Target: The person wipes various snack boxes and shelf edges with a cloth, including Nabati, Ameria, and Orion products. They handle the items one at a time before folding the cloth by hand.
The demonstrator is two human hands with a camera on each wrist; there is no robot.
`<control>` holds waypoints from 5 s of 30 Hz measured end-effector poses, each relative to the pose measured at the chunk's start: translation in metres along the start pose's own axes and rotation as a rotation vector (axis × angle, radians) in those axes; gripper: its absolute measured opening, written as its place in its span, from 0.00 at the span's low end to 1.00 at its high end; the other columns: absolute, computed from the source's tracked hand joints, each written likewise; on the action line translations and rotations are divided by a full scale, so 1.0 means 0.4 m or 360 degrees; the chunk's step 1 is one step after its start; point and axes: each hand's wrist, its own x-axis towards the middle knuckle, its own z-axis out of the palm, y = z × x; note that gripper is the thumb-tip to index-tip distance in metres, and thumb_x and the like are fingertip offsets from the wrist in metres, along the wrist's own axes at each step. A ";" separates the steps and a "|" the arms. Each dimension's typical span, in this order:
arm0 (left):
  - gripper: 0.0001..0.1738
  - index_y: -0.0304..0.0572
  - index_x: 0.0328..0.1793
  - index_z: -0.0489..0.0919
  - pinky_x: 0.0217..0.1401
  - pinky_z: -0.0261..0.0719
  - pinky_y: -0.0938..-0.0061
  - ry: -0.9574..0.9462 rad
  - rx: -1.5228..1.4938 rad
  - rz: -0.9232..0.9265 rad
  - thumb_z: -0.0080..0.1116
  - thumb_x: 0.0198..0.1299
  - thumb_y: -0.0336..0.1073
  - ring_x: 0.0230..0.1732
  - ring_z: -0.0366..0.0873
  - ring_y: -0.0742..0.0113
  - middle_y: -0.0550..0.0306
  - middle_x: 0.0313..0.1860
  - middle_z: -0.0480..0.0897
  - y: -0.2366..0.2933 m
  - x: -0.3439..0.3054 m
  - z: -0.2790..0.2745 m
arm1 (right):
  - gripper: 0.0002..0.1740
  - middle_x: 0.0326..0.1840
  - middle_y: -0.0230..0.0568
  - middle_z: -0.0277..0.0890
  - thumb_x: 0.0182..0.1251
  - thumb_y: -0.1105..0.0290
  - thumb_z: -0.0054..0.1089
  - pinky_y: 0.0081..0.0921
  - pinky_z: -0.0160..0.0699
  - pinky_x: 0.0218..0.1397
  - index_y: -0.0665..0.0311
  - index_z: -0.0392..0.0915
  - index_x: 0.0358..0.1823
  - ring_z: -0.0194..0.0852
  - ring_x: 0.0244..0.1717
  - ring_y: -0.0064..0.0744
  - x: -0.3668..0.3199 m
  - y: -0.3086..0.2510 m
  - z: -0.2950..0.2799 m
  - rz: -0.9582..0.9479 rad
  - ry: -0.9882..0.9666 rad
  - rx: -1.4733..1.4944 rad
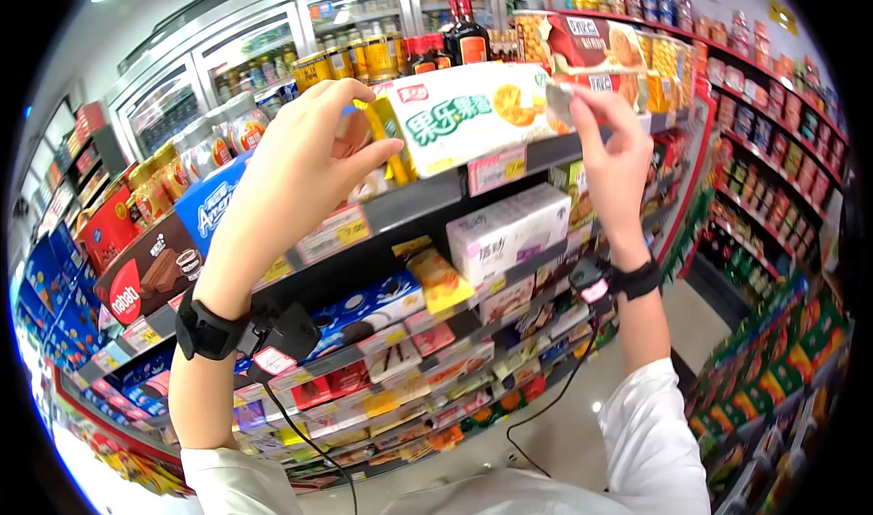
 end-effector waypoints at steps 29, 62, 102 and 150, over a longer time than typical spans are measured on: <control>0.47 0.31 0.63 0.68 0.52 0.81 0.66 0.0290 -0.0856 -0.0983 0.82 0.40 0.45 0.49 0.83 0.54 0.40 0.48 0.83 0.029 -0.192 0.660 | 0.08 0.39 0.58 0.76 0.55 0.82 0.59 0.43 0.78 0.47 0.74 0.83 0.36 0.77 0.39 0.57 -0.251 0.218 0.013 0.0348 -0.0739 -0.0308; 0.31 0.38 0.54 0.69 0.42 0.83 0.65 0.0495 -0.0943 -0.0870 0.75 0.48 0.37 0.40 0.86 0.55 0.43 0.39 0.84 0.005 -0.213 0.690 | 0.12 0.45 0.50 0.80 0.53 0.77 0.57 0.42 0.64 0.63 0.65 0.85 0.39 0.76 0.53 0.44 -0.299 0.082 0.170 0.0350 -0.1125 -0.0015; 0.36 0.34 0.59 0.68 0.54 0.76 0.71 0.0301 -0.1184 -0.0832 0.78 0.47 0.34 0.48 0.79 0.65 0.48 0.47 0.82 0.030 -0.196 0.643 | 0.12 0.44 0.37 0.76 0.62 0.77 0.64 0.30 0.66 0.51 0.63 0.81 0.47 0.74 0.45 0.32 -0.489 0.354 -0.043 0.0389 0.0230 -0.0403; 0.28 0.32 0.64 0.71 0.79 0.52 0.50 0.0373 0.0265 -0.0048 0.63 0.60 0.37 0.75 0.60 0.46 0.45 0.66 0.72 0.583 0.403 1.156 | 0.10 0.47 0.36 0.69 0.67 0.82 0.57 0.19 0.71 0.51 0.72 0.76 0.49 0.71 0.44 0.22 -0.394 0.749 -0.739 0.1173 0.0281 0.0015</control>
